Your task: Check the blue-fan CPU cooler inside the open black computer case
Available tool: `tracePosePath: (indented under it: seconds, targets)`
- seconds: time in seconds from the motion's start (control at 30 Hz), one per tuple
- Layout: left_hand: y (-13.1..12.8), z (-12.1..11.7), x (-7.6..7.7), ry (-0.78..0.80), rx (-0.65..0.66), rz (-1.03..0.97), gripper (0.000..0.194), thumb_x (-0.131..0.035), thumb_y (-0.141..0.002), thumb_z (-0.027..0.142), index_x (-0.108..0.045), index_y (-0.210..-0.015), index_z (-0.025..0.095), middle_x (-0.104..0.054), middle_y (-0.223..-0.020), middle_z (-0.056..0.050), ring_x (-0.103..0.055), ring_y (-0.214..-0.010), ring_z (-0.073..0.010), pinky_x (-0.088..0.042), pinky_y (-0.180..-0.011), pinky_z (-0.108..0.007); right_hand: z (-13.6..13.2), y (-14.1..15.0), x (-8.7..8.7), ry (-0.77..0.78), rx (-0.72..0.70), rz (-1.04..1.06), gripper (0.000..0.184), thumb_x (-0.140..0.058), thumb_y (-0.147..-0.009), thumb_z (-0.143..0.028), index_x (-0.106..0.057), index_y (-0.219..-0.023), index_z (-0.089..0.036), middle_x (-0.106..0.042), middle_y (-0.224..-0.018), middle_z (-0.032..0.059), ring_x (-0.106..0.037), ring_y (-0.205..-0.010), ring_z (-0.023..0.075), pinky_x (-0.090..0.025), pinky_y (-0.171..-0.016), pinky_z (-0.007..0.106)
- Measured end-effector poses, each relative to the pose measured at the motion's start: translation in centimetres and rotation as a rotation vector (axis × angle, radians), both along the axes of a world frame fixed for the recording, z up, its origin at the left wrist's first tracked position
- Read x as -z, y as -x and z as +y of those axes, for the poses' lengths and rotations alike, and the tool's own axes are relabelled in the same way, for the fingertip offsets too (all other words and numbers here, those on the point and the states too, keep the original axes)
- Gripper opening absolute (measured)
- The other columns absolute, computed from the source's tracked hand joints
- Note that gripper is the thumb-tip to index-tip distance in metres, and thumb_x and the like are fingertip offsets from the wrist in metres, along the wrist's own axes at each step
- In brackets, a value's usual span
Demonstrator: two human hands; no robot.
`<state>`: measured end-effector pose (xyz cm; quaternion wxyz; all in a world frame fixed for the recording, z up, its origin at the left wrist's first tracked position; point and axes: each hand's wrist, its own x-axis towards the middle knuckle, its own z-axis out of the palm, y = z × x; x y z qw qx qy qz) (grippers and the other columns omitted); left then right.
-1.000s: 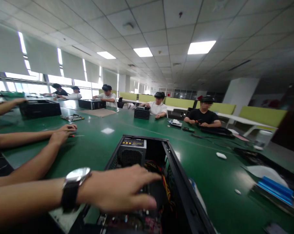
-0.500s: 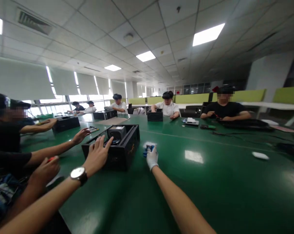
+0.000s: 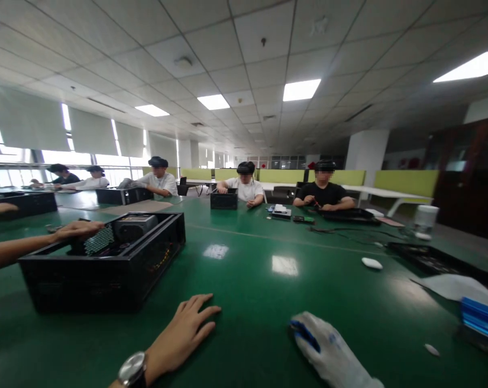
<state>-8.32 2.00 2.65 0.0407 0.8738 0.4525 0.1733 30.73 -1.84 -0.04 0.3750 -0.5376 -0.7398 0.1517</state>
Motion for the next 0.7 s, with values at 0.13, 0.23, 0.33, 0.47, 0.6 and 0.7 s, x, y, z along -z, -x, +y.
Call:
tracePosePath:
  seconds: [0.13,0.23,0.33,0.47,0.6,0.7]
  targets:
    - [0.3,0.1,0.3,0.091,-0.014,-0.016,0.04,-0.045,-0.105,0.046,-0.052,-0.144,0.04,-0.042,-0.158,-0.005,-0.041,-0.143,-0.0296,-0.038,-0.116,-0.054,-0.5,-1.2,1.4,0.11,-0.048,-0.04,0.038,-0.056,-0.087,-0.044,-0.077,-0.117,-0.032,-0.068,-0.133,0.0096,-0.059,-0.128,0.0375,-0.042,-0.114,0.06]
    - [0.5,0.2,0.6,0.085,-0.014,0.003,0.046,-0.045,-0.105,0.043,-0.043,-0.151,0.041,-0.041,-0.159,-0.004,-0.042,-0.143,-0.0282,-0.038,-0.118,-0.054,-0.4,-1.2,1.4,0.135,-0.085,0.017,0.037,-0.055,-0.09,-0.045,-0.076,-0.117,-0.033,-0.07,-0.13,0.009,-0.064,-0.123,0.0345,-0.047,-0.112,0.054]
    - [0.8,0.5,1.3,0.034,-0.013,0.04,0.045,-0.046,-0.105,0.042,-0.044,-0.15,0.044,-0.042,-0.16,-0.003,-0.043,-0.142,-0.0292,-0.041,-0.116,-0.055,-0.6,-1.2,1.0,0.076,-0.108,0.061,0.035,-0.059,-0.09,-0.048,-0.077,-0.116,-0.033,-0.073,-0.125,0.0077,-0.066,-0.12,0.0317,-0.051,-0.109,0.046]
    - [1.5,1.3,2.4,-0.082,-0.012,0.076,0.041,-0.044,-0.106,0.039,-0.051,-0.146,0.045,-0.045,-0.158,-0.001,-0.048,-0.14,-0.0289,-0.046,-0.111,-0.053,-1.1,-0.9,0.2,0.054,-0.154,-0.102,0.036,-0.056,-0.095,-0.039,-0.073,-0.125,-0.029,-0.07,-0.132,0.0092,-0.061,-0.128,0.0321,-0.043,-0.115,0.049]
    - [2.0,1.7,3.0,-0.114,0.022,0.117,0.046,-0.045,-0.106,0.039,-0.043,-0.152,0.042,-0.045,-0.158,-0.003,-0.051,-0.138,-0.0285,-0.049,-0.109,-0.052,-1.0,-0.8,0.3,-0.031,-0.22,-0.237,0.032,-0.053,-0.097,-0.032,-0.074,-0.121,-0.029,-0.07,-0.132,0.007,-0.063,-0.127,0.0287,-0.046,-0.113,0.041]
    - [2.0,1.7,3.1,-0.127,0.014,0.132,0.045,-0.044,-0.106,0.04,-0.044,-0.151,0.044,-0.044,-0.159,-0.002,-0.05,-0.14,-0.0291,-0.048,-0.11,-0.054,-0.9,-0.8,1.3,-0.123,-0.22,-0.234,0.031,-0.053,-0.098,-0.034,-0.074,-0.12,-0.031,-0.072,-0.129,0.0058,-0.064,-0.124,0.0279,-0.049,-0.111,0.038]
